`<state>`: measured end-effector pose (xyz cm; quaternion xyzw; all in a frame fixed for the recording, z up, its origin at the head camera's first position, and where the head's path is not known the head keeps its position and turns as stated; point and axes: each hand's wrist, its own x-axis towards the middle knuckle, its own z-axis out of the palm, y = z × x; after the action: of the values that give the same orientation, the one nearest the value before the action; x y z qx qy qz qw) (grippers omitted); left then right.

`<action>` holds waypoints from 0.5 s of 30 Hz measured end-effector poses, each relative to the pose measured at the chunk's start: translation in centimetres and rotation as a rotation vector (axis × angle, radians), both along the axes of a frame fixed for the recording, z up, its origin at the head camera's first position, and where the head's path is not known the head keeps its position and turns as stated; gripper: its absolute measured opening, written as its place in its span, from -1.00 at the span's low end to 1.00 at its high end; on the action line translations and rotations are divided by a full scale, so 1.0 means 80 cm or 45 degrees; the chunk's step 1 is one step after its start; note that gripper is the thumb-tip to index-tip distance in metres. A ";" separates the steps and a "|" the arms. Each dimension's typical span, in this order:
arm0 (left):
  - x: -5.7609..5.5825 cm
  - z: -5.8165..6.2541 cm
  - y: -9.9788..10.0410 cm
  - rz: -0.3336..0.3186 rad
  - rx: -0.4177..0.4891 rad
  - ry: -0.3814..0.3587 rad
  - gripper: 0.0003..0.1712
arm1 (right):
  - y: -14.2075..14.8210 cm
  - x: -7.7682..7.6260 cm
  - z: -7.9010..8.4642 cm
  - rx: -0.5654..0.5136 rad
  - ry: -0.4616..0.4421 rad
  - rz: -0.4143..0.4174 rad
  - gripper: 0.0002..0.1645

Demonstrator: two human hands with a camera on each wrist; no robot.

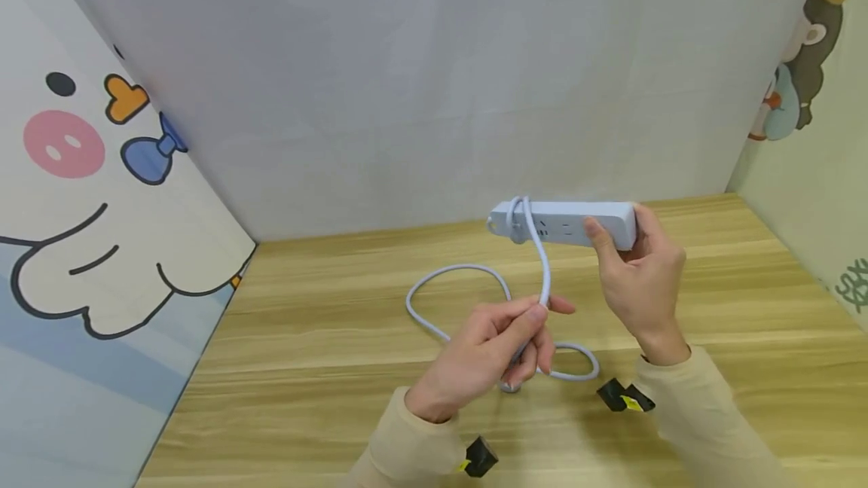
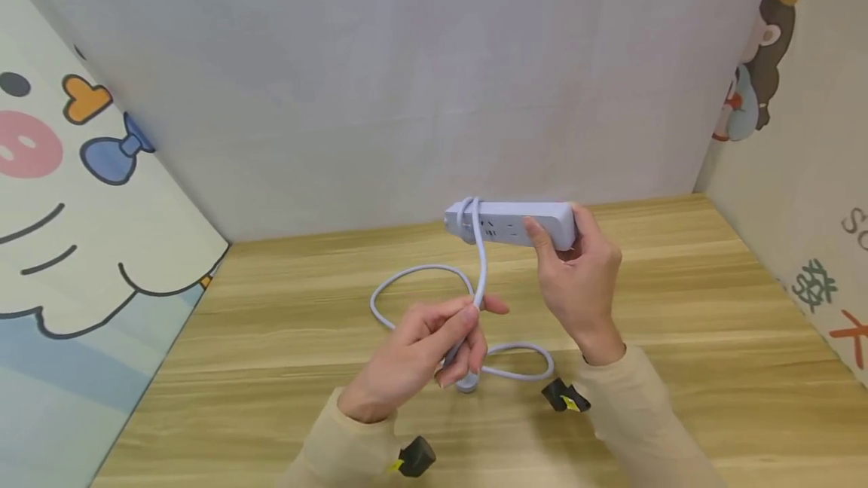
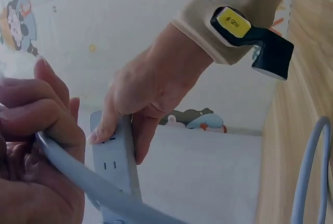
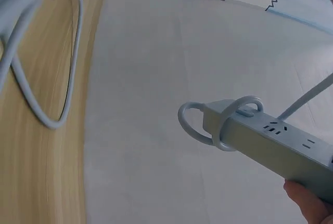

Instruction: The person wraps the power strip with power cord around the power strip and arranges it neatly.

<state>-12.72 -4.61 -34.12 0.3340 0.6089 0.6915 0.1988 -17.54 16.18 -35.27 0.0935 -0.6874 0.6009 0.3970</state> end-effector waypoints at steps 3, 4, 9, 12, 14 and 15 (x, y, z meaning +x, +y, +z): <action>-0.001 0.000 -0.002 -0.006 -0.019 -0.016 -0.59 | 0.004 -0.001 0.003 -0.171 -0.019 0.074 -0.83; -0.002 0.000 -0.003 0.000 -0.026 -0.034 -0.59 | 0.007 -0.001 0.005 -0.255 -0.022 0.098 -0.84; -0.009 -0.004 -0.007 0.047 -0.077 -0.090 -0.58 | 0.013 -0.001 0.012 -0.582 -0.013 0.163 -0.77; -0.014 -0.009 -0.007 0.078 -0.098 -0.095 -0.56 | 0.014 0.000 0.015 -0.740 -0.042 0.211 -0.69; -0.019 -0.014 -0.007 0.103 -0.100 -0.109 -0.56 | 0.016 0.001 0.017 -0.899 -0.068 0.273 -0.66; -0.021 -0.016 -0.007 0.114 -0.100 -0.118 -0.56 | 0.018 0.001 0.018 -0.983 -0.079 0.313 -0.65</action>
<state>-14.39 -5.18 -35.39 0.2660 0.6399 0.6901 0.2088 -17.45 17.64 -33.81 0.0008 -0.4065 0.8605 0.3070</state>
